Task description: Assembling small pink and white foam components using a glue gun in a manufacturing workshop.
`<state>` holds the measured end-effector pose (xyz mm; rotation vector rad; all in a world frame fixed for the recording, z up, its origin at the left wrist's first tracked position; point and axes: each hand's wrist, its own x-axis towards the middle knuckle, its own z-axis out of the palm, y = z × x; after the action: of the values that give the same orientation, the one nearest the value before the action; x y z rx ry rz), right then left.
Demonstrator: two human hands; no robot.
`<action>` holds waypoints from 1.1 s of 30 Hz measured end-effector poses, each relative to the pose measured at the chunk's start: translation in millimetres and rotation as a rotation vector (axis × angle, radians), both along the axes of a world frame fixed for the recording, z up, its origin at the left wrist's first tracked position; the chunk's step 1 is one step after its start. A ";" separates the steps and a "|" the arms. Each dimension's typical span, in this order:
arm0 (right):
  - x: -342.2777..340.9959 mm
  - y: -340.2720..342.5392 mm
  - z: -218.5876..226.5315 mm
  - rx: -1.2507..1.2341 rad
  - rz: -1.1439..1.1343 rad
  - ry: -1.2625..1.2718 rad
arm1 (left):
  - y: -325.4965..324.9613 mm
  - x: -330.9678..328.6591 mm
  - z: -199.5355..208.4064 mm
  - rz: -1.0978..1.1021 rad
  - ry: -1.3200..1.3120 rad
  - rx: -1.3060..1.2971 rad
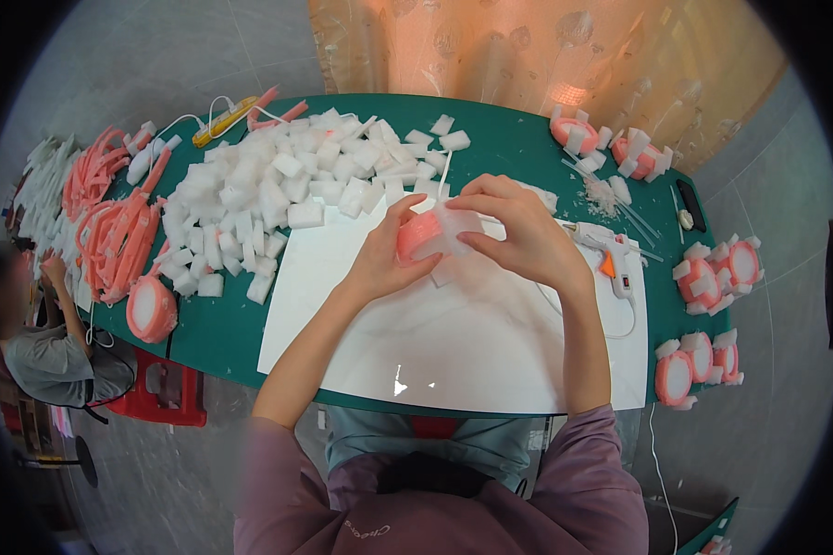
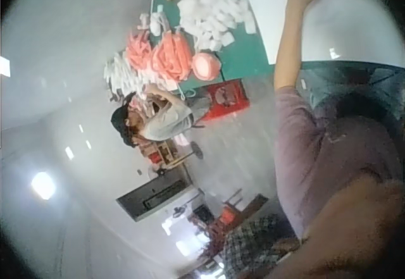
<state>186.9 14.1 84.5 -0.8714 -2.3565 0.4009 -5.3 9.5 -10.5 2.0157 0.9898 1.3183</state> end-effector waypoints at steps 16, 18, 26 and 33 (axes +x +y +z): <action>-9.8 -11.0 -0.8 -0.006 0.030 -0.003 | 2.5 -4.6 -0.2 -0.037 0.066 0.123; -10.0 -10.9 -0.5 -0.028 0.028 -0.032 | 2.2 -5.4 -0.9 -0.037 0.074 0.129; -1.6 -7.5 5.6 -0.081 0.135 0.001 | 8.5 -4.3 -7.2 -0.084 0.005 0.243; -3.5 -13.2 7.1 -0.151 0.123 -0.021 | 9.6 -5.2 -9.4 -0.092 0.013 0.219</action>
<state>183.4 0.9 91.6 -0.8030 -2.4314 0.6297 -10.5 19.2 -20.0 2.2054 0.7766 1.4179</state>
